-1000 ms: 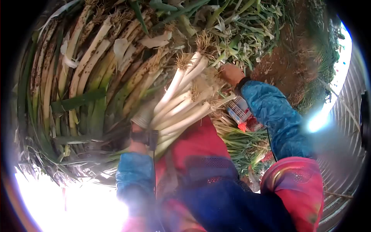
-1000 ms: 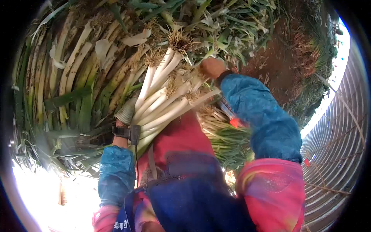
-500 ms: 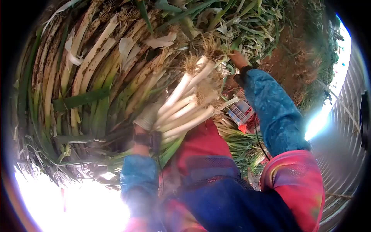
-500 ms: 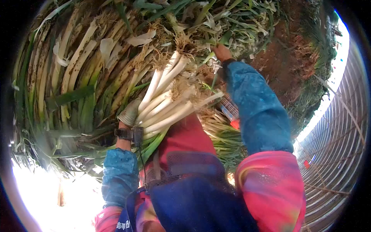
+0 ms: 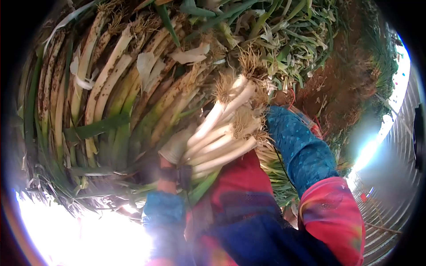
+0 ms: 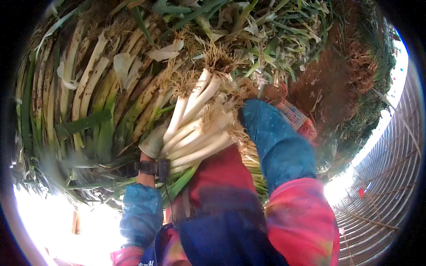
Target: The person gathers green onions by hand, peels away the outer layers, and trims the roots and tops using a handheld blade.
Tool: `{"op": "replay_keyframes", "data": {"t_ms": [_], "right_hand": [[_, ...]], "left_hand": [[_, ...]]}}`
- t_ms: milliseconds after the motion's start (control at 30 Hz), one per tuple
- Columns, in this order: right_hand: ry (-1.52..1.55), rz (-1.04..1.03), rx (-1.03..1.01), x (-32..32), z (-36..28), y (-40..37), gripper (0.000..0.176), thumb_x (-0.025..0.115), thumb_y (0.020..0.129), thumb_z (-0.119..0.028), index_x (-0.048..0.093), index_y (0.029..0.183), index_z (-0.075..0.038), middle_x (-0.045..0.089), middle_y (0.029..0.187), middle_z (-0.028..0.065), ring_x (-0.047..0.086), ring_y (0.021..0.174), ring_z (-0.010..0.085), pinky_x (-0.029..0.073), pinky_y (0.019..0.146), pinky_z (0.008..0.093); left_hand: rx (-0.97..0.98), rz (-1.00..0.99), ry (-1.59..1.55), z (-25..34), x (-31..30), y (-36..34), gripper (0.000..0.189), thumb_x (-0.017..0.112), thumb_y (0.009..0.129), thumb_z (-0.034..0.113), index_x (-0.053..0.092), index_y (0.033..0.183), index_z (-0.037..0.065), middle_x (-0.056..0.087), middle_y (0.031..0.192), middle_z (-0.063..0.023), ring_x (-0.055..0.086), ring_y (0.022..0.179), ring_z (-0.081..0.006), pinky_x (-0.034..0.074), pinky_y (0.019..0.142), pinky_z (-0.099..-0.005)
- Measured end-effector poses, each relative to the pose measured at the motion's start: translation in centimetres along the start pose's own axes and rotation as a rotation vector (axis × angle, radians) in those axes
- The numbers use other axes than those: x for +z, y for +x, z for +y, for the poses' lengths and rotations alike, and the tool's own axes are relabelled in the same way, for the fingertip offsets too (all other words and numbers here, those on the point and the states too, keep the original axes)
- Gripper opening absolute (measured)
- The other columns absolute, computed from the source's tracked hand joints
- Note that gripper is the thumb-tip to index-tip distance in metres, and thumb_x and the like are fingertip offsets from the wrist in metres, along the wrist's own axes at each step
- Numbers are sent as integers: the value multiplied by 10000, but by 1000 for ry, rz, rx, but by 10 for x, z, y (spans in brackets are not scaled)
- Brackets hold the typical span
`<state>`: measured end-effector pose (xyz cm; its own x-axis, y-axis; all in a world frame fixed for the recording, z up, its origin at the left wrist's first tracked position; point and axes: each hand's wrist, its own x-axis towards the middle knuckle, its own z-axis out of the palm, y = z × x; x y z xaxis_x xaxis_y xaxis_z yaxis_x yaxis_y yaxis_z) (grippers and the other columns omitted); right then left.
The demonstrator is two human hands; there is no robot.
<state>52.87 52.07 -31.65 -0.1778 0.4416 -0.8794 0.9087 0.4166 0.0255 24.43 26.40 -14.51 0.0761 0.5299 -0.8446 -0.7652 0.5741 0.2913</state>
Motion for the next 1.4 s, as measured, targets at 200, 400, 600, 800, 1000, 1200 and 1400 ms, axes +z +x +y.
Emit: {"op": "replay_keyframes", "data": {"t_ms": [200, 400, 600, 800, 1000, 1200, 1400], "right_hand": [[537, -129, -30, 2, -7, -26, 304, 556, 879, -176, 574, 1123, 4, 645, 1005, 141, 624, 894, 260, 501, 784, 377], [840, -578, -203, -74, -37, -173, 305, 568, 879, -158, 571, 1134, 9, 651, 1036, 111, 625, 934, 218, 502, 822, 364], [779, -504, 139, -69, -133, -280, 286, 513, 855, -58, 610, 1117, -1, 663, 979, 134, 636, 942, 238, 505, 839, 351], [601, -29, -350, -37, -69, -239, 277, 614, 791, -130, 661, 1060, -81, 623, 1025, 195, 592, 1005, 291, 467, 861, 414], [-92, 64, -545, -38, -61, -217, 278, 606, 787, -104, 623, 1059, -44, 623, 1020, 187, 596, 967, 314, 486, 826, 412], [747, 244, 78, -125, -65, -173, 328, 584, 881, -177, 541, 1173, -33, 609, 1096, 139, 629, 880, 320, 530, 669, 397], [639, 370, -475, -212, -89, -168, 561, 452, 965, -434, 406, 1362, -40, 509, 1305, 103, 502, 1187, 205, 403, 968, 327]], "left_hand": [[-121, 8, -107, 9, 6, -6, 514, 446, 929, 405, 553, 1244, 13, 615, 1130, -113, 586, 981, -158, 451, 888, -290], [12, 8, 141, -38, -35, 17, 543, 368, 998, 398, 489, 1304, -34, 507, 1336, -122, 469, 1200, -172, 329, 1026, -281], [-6, 23, 198, -18, -24, 6, 556, 388, 983, 418, 503, 1291, -30, 515, 1327, -127, 475, 1192, -179, 333, 1022, -285], [-14, 24, 207, -20, -24, 1, 569, 408, 968, 437, 518, 1278, -26, 523, 1318, -132, 481, 1185, -186, 336, 1018, -288], [5, 30, 211, -32, -28, 10, 582, 428, 952, 457, 533, 1265, -23, 531, 1309, -137, 487, 1177, -193, 340, 1014, -291], [34, 45, 245, -31, -29, 10, 595, 448, 937, 477, 547, 1252, -19, 539, 1300, -142, 492, 1170, -200, 344, 1010, -295], [36, 56, 299, -23, -23, 5, 609, 467, 922, 496, 562, 1238, -15, 547, 1291, -147, 498, 1162, -206, 348, 1006, -298]]}}
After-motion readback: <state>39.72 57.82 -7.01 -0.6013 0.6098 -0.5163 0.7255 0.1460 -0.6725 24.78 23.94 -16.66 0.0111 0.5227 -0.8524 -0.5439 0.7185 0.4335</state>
